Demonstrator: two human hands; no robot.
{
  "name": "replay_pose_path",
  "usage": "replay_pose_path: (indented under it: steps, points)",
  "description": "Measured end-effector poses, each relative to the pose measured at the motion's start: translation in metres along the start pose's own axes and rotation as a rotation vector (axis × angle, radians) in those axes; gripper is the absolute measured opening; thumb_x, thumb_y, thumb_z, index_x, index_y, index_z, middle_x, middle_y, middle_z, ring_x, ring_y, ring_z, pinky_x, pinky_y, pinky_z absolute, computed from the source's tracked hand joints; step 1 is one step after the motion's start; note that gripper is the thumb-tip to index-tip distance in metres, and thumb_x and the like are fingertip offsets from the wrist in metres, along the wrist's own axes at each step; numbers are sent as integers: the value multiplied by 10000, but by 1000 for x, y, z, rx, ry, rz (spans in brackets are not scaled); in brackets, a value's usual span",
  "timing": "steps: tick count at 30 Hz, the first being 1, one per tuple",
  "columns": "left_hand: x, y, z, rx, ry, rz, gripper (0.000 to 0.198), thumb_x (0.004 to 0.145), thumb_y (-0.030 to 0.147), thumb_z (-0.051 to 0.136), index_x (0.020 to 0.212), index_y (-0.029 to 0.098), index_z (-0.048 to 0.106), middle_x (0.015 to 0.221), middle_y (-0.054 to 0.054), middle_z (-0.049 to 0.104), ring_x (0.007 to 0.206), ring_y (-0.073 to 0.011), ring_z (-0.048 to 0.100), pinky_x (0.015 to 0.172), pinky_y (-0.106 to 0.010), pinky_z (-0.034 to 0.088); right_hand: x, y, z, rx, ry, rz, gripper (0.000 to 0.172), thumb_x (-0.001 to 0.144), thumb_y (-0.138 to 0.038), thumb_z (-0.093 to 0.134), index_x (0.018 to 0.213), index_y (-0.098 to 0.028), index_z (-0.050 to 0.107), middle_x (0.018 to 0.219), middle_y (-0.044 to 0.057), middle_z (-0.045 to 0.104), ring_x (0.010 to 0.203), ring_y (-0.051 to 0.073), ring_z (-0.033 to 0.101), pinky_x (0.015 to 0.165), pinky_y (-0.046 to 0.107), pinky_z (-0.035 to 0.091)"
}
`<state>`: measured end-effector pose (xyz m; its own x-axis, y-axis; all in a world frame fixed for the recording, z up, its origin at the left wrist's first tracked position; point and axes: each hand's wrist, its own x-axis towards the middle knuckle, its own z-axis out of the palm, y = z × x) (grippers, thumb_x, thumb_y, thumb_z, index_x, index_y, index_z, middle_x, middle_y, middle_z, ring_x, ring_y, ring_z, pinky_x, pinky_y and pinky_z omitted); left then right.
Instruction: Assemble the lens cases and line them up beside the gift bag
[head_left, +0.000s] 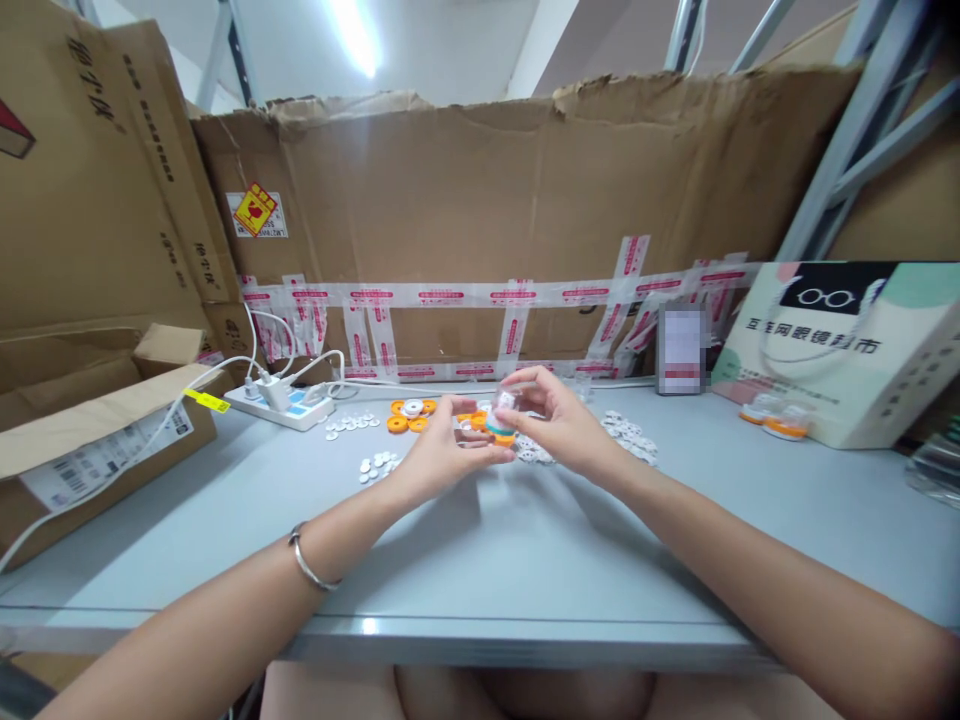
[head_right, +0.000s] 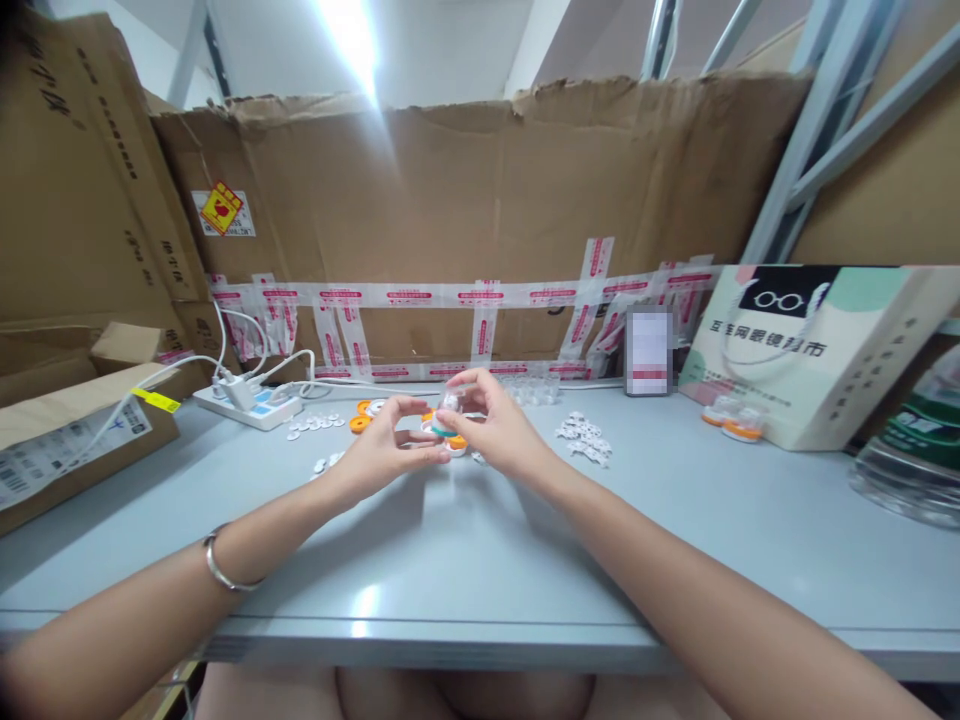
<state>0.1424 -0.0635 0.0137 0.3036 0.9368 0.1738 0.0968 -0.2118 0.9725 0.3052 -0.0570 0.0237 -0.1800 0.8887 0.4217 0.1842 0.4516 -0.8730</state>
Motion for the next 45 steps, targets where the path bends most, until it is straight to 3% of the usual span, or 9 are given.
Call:
replay_pose_path:
  steps: [3,7,10,12,16,21,28,36,45]
  points:
    - [0,1,-2,24,-13,35,575,610,293,742,1044,173,384,1069,-116,535,1022,-220,551,869,-398,444,17,14,-30,-26,172,34,405,622,-379,689,929,-216,480,840,15,607,825,171,594,788,364,453]
    - [-4,4,0,84,-66,98,452,663,303,695,1004,174,428,1164,-117,473,980,-204,559,843,-388,466,25,50,-99,-125,375,131,469,565,-422,703,916,-203,483,819,22,602,825,188,592,765,359,453]
    - [-7,7,2,137,-113,119,377,706,288,652,1002,171,450,1123,-108,499,968,-201,563,829,-381,471,6,78,-160,-444,589,216,378,597,-389,656,871,-211,466,821,38,578,810,196,571,740,353,438]
    - [-8,9,3,157,-140,116,348,730,276,627,1010,169,449,1078,-101,526,968,-199,565,830,-375,469,-14,90,-194,-533,647,255,330,598,-329,653,838,-218,456,810,45,555,808,210,547,774,377,402]
    - [-10,12,5,171,-157,107,304,746,263,607,994,168,457,1057,-91,537,943,-181,571,819,-361,476,-43,97,-233,-680,733,326,270,613,-279,626,797,-248,432,728,30,506,725,222,504,762,409,349]
    - [-11,12,3,163,-175,159,272,745,273,610,970,182,486,1028,-73,556,933,-177,570,823,-367,477,-46,104,-239,-731,693,358,287,596,-284,643,758,-265,407,698,24,495,688,226,505,735,387,350]
    - [-11,9,2,203,-211,173,248,742,272,608,946,179,502,1074,-78,525,950,-181,557,842,-370,465,-42,116,-237,-737,656,378,258,613,-282,607,768,-254,403,803,59,553,772,235,543,749,362,379]
    - [-9,6,1,239,-229,217,205,739,267,610,909,178,536,1027,-71,549,924,-173,564,836,-359,466,-44,110,-237,-745,714,387,248,644,-284,584,815,-252,407,895,107,568,845,250,549,779,365,376]
    - [-9,4,1,275,-244,220,192,753,263,596,917,179,542,1055,-77,549,932,-169,560,846,-362,462,-43,112,-237,-678,698,363,258,614,-248,625,755,-258,410,830,78,563,784,234,544,775,369,376]
